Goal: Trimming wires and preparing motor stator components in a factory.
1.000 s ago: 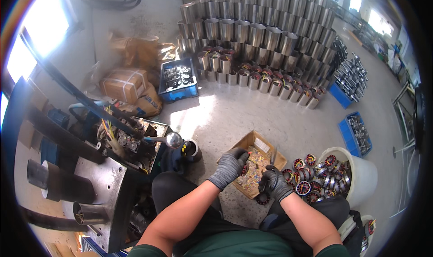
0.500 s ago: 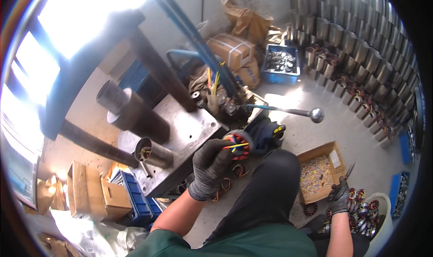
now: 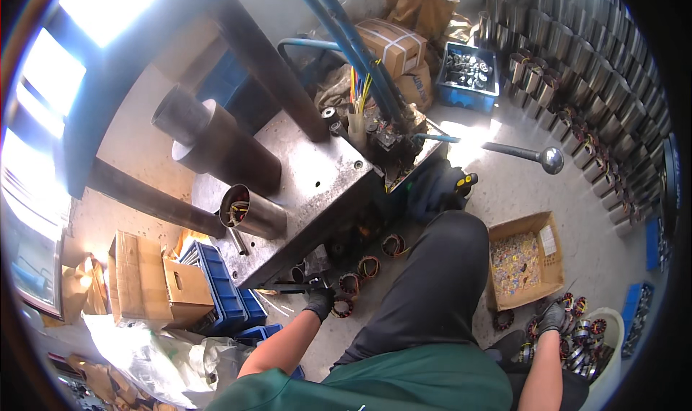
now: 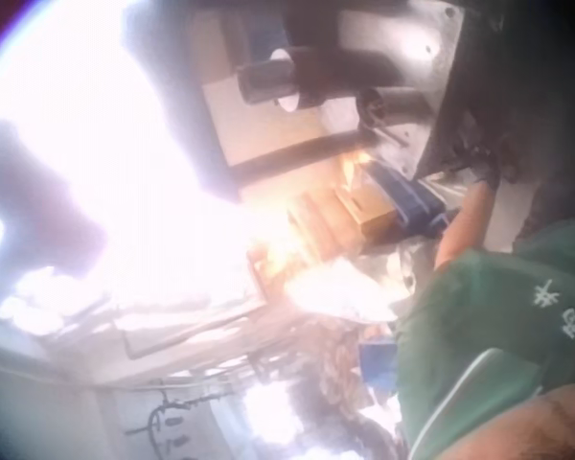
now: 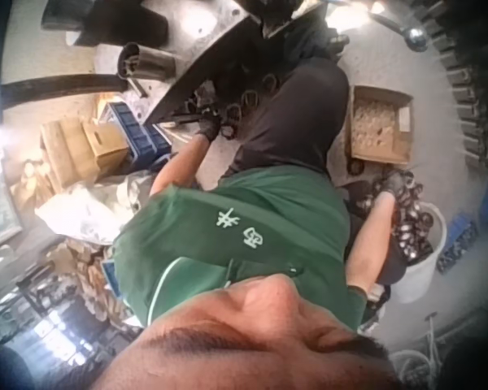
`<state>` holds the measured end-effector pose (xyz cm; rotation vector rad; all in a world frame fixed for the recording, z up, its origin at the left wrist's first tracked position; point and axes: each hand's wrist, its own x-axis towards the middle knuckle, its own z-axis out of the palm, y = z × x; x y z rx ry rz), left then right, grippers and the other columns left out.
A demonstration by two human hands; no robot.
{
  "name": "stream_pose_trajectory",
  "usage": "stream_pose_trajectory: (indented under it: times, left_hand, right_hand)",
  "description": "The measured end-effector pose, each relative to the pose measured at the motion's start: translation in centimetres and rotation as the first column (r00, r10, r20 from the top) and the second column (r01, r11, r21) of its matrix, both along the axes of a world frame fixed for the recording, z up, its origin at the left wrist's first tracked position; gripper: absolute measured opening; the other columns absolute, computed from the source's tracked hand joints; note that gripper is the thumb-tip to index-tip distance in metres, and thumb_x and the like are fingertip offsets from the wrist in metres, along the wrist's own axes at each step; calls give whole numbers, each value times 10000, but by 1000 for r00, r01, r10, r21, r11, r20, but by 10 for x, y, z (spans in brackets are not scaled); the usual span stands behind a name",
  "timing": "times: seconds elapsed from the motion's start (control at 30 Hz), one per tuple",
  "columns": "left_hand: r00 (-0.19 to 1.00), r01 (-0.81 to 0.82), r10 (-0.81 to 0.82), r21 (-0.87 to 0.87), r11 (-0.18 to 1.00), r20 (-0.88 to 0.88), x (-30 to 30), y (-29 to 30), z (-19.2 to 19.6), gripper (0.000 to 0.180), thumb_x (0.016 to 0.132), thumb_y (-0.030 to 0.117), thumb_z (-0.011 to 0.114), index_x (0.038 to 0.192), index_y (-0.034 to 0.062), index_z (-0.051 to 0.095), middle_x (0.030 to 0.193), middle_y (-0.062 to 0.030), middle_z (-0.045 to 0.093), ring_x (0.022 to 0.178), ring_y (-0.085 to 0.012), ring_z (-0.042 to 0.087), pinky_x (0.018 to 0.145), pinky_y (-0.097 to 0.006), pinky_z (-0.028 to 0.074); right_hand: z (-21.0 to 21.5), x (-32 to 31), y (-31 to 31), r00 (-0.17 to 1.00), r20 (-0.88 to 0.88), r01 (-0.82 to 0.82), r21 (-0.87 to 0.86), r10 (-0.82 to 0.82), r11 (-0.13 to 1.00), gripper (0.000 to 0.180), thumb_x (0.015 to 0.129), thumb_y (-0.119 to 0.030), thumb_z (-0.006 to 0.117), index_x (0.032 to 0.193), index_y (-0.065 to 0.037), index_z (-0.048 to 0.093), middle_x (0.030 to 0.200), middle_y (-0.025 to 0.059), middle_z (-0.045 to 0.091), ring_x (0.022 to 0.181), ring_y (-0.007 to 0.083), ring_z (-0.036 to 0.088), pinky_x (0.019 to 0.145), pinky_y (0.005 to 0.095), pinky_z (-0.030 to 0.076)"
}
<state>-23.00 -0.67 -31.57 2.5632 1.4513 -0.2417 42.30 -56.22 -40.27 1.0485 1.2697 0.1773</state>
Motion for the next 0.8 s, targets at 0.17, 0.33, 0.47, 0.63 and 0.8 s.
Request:
stream_pose_trajectory:
  times: [0.17,0.33,0.47,0.63,0.8]
  left_hand:
    - [835,58,-178,-238,969,-520,25,10,39,352,887,276,578,1173,113,701,1065,-165,713,957,-351,683,875,-459,507]
    - [998,8,-2,81,997,-66,-22,32,-2,368,840,267,638,1165,104,696,1005,-167,720,908,-358,685,842,-453,520]
    - [957,251,-277,229,940,86,-40,53,-32,418,846,284,649,1221,100,665,1049,-201,703,932,-369,681,856,-450,522]
    - [795,-196,401,-432,880,456,49,24,99,342,804,124,702,1131,41,651,1029,-101,698,905,-226,662,800,-349,534]
    - [743,84,28,-134,987,668,132,44,184,305,849,109,679,1135,33,607,1004,-78,686,899,-196,657,785,-324,542]
  right_hand:
    - [-116,-63,-28,673,-514,573,-91,-531,814,444,849,-497,649,1189,-216,691,1291,69,645,1192,254,599,1010,489,449]
    - [-167,-55,-2,-354,-915,873,-249,-193,-420,279,963,-385,534,1085,-191,692,1081,59,645,986,233,595,875,420,473]
    - [-153,-46,-86,166,-713,58,-682,681,-729,252,977,-338,543,989,-128,682,852,53,654,770,191,602,711,337,505]
    - [-117,-129,18,397,-479,-250,-877,783,-410,343,953,-385,546,1132,-120,669,1096,61,664,985,254,620,884,400,501]
    - [-93,-144,81,353,-291,-112,-957,889,-269,437,934,-378,559,1270,-106,617,1281,65,647,1145,294,613,1012,423,482]
